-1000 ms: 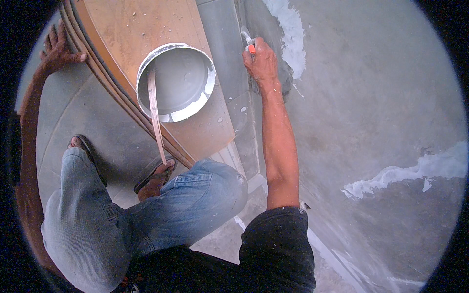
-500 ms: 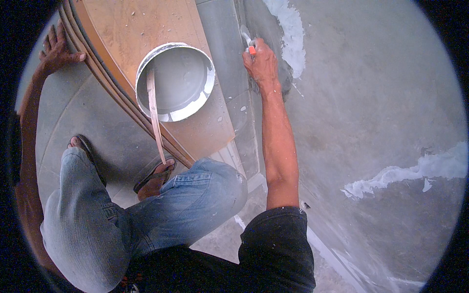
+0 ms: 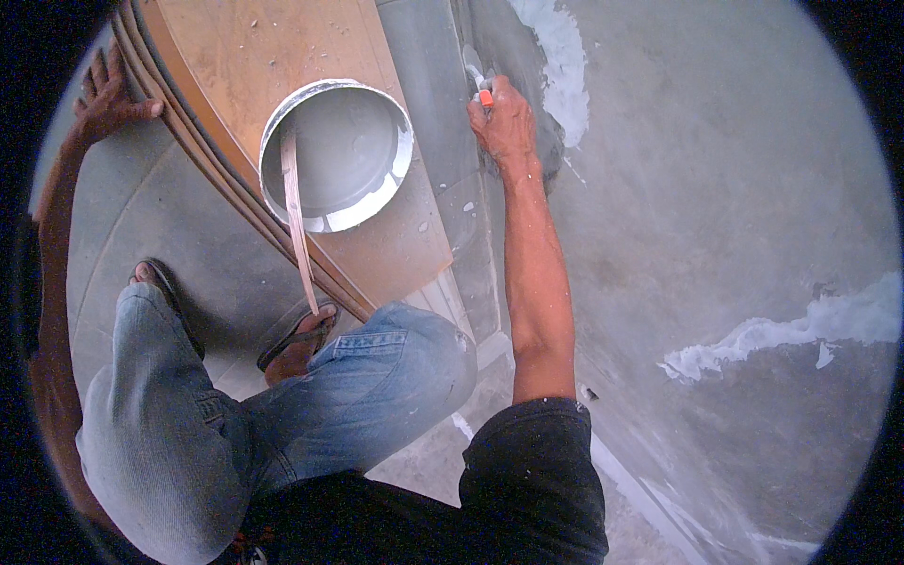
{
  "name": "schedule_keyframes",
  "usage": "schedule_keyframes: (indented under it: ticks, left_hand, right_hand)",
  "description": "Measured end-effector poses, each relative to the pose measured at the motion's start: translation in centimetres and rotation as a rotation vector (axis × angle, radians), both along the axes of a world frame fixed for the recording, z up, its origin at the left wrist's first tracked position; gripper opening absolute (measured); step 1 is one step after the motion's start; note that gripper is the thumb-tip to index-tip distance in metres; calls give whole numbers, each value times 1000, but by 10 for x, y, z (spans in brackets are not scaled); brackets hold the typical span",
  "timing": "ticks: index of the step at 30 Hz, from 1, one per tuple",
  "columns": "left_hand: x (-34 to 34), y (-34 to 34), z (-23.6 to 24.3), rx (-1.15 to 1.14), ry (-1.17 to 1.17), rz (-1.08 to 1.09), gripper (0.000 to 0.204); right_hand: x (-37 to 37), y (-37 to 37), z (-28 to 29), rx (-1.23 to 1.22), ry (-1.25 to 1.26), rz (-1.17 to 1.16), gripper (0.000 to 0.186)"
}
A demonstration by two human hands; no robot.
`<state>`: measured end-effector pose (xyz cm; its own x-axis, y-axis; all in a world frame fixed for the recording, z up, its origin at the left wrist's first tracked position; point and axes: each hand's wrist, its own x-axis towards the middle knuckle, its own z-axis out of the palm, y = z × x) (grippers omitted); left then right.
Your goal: The person applies a white substance to a wall corner using a brush, dipping it into a bucket and smoothing the filler onto the concrete surface.
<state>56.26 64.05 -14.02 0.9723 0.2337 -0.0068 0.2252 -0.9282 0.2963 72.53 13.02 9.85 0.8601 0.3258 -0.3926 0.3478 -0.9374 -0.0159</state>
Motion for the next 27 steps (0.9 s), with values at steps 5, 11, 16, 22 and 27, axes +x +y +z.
schedule_keyframes:
  ticks: [5, 11, 16, 22, 27]
  left_hand:
    - [1, 0, 4, -34, 45, 0, 138]
    - [-3, 3, 6, -23, 34, 19, 138]
    - [4, -5, 4, -31, 23, 14, 139]
    - [2, 0, 7, -28, 64, 31, 139]
    - [4, -1, 2, -21, 49, 19, 139]
  right_hand:
    - [-1, 0, 1, -5, 7, -18, 27]
    - [-3, 1, -1, 5, 7, 0, 27]
    - [-4, -7, 1, -26, 0, -11, 27]
    - [-5, -4, 0, -23, 3, -12, 26]
    - [-7, -8, 1, -22, -9, -9, 26]
